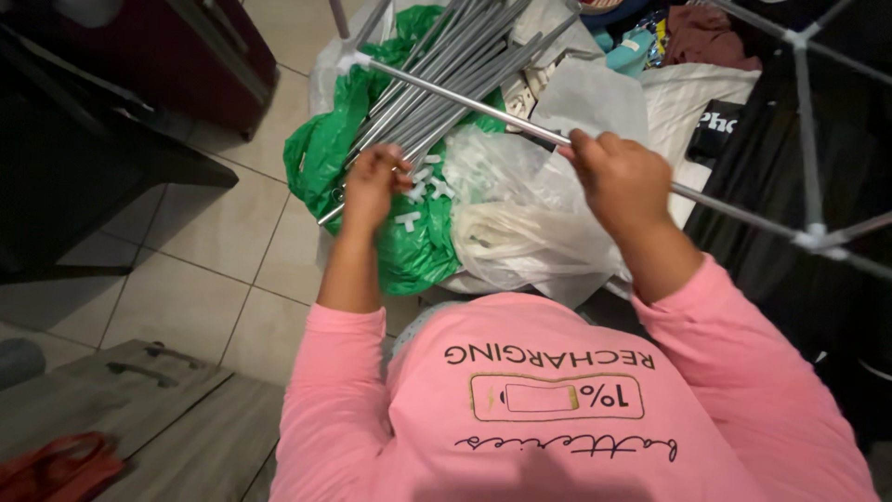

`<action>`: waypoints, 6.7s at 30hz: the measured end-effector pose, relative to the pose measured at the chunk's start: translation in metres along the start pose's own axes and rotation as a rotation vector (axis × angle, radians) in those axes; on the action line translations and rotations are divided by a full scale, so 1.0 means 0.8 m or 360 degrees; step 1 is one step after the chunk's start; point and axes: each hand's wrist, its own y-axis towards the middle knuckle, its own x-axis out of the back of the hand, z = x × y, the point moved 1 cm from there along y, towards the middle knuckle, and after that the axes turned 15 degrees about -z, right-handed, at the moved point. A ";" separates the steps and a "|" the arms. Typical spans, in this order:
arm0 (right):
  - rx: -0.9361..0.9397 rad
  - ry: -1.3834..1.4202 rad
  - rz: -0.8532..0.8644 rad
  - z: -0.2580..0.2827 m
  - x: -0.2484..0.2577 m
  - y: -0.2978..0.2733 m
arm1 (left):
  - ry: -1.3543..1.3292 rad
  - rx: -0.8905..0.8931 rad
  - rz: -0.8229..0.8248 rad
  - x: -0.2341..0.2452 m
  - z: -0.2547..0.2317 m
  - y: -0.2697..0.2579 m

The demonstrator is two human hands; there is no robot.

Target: The person assembles a metal furniture frame by inserting metal rods into plastic corner joints and attaching a black fabric cover.

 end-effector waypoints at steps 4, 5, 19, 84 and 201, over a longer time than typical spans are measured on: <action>-0.0074 0.0001 0.0120 0.024 -0.043 -0.020 | 0.0961 -0.0734 -0.0055 0.013 0.006 -0.043; -0.0083 -0.0009 0.0150 0.028 -0.054 -0.026 | 0.1317 -0.0992 -0.0156 0.018 0.001 -0.052; -0.0367 0.0473 0.0422 0.045 -0.096 -0.061 | 0.1769 -0.1392 -0.0009 -0.015 0.025 -0.086; -0.0967 0.0511 0.0096 -0.087 0.137 -0.291 | 0.0486 -0.2011 0.1990 -0.493 -0.129 -0.429; -0.2813 0.1842 -0.0224 -0.146 0.167 -0.544 | 0.0680 -0.2058 0.1374 -0.495 0.044 -0.422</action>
